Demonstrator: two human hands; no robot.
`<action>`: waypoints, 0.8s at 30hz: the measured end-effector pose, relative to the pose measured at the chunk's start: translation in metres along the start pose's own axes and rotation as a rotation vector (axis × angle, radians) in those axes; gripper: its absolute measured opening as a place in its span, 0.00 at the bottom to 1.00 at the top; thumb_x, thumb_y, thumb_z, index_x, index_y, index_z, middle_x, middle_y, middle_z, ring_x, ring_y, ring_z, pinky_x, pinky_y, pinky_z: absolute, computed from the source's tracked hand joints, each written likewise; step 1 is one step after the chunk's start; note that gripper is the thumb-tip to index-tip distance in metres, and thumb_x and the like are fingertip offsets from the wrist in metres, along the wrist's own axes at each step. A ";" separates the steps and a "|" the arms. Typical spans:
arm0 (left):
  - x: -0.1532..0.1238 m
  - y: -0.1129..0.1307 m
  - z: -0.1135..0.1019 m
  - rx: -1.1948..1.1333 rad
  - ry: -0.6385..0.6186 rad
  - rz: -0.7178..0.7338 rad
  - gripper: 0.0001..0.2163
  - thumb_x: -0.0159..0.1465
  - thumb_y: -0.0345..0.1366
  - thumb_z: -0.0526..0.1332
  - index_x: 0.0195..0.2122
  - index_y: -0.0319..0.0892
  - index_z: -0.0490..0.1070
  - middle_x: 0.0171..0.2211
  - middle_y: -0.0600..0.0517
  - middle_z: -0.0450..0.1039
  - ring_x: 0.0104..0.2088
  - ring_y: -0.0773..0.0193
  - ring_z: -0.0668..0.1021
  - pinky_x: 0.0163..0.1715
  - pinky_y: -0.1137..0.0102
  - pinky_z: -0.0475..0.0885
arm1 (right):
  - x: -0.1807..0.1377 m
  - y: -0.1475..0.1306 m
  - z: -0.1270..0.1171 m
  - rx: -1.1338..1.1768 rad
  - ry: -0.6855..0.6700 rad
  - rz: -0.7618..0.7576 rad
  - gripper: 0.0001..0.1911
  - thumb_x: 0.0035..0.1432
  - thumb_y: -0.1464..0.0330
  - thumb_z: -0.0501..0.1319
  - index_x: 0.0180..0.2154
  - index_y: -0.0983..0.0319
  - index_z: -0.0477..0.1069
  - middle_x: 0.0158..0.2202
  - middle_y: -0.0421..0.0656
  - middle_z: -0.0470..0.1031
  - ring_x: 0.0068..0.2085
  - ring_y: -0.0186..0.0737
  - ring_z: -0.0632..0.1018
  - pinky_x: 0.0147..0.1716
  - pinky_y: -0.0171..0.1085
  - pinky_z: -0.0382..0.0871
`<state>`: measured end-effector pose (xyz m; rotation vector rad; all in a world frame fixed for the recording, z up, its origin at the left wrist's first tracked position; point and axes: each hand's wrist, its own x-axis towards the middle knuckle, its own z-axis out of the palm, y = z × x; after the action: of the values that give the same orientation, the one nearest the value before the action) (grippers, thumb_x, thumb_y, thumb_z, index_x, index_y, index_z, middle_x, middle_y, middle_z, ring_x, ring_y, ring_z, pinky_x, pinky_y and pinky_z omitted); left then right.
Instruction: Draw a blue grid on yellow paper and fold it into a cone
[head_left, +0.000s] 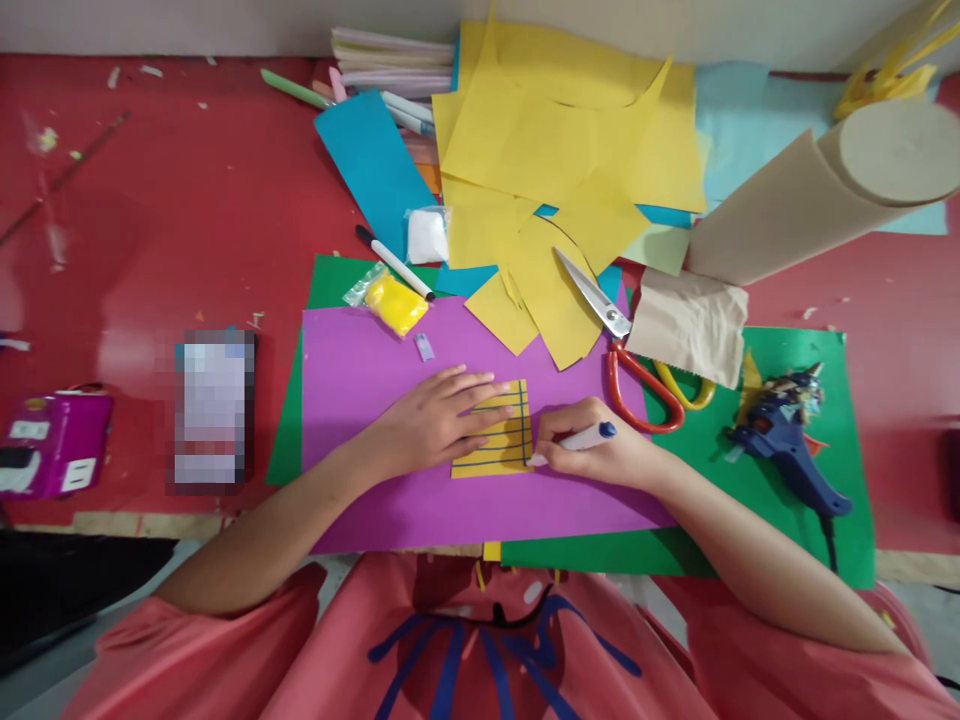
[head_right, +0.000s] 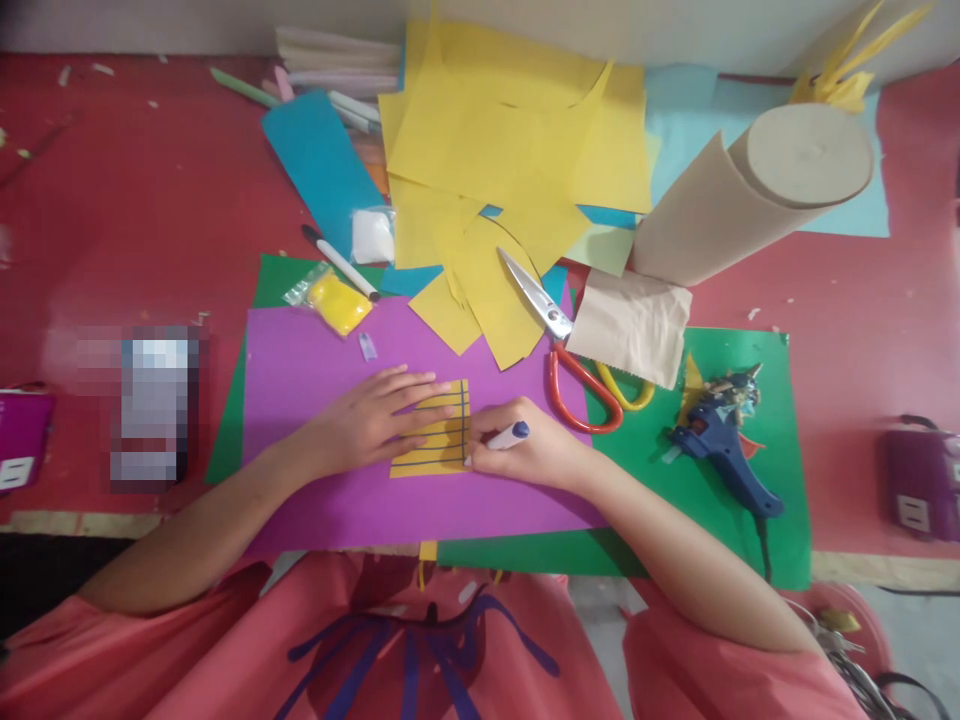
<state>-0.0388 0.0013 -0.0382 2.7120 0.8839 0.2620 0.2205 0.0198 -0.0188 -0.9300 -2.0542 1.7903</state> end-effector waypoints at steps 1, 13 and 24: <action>0.000 0.000 0.000 0.002 -0.004 -0.001 0.19 0.68 0.38 0.57 0.60 0.49 0.65 0.61 0.49 0.66 0.63 0.56 0.65 0.64 0.55 0.61 | 0.000 0.001 0.000 0.000 -0.010 -0.006 0.10 0.55 0.73 0.59 0.22 0.64 0.68 0.22 0.36 0.65 0.23 0.28 0.62 0.21 0.31 0.57; 0.000 -0.001 0.000 -0.020 -0.006 -0.007 0.20 0.68 0.38 0.57 0.61 0.51 0.64 0.61 0.49 0.66 0.62 0.56 0.66 0.63 0.54 0.61 | 0.000 0.002 -0.002 -0.022 -0.064 -0.057 0.13 0.58 0.70 0.60 0.21 0.63 0.67 0.21 0.35 0.63 0.23 0.28 0.63 0.22 0.31 0.58; -0.002 0.000 -0.002 -0.013 0.051 0.011 0.18 0.68 0.42 0.56 0.56 0.43 0.69 0.57 0.46 0.70 0.57 0.56 0.71 0.60 0.57 0.65 | 0.003 0.009 -0.002 0.172 0.387 -0.018 0.15 0.64 0.60 0.57 0.35 0.65 0.75 0.29 0.43 0.75 0.26 0.33 0.75 0.26 0.33 0.68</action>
<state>-0.0409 0.0005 -0.0363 2.7104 0.8784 0.3400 0.2224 0.0232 -0.0278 -1.1012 -1.6390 1.5966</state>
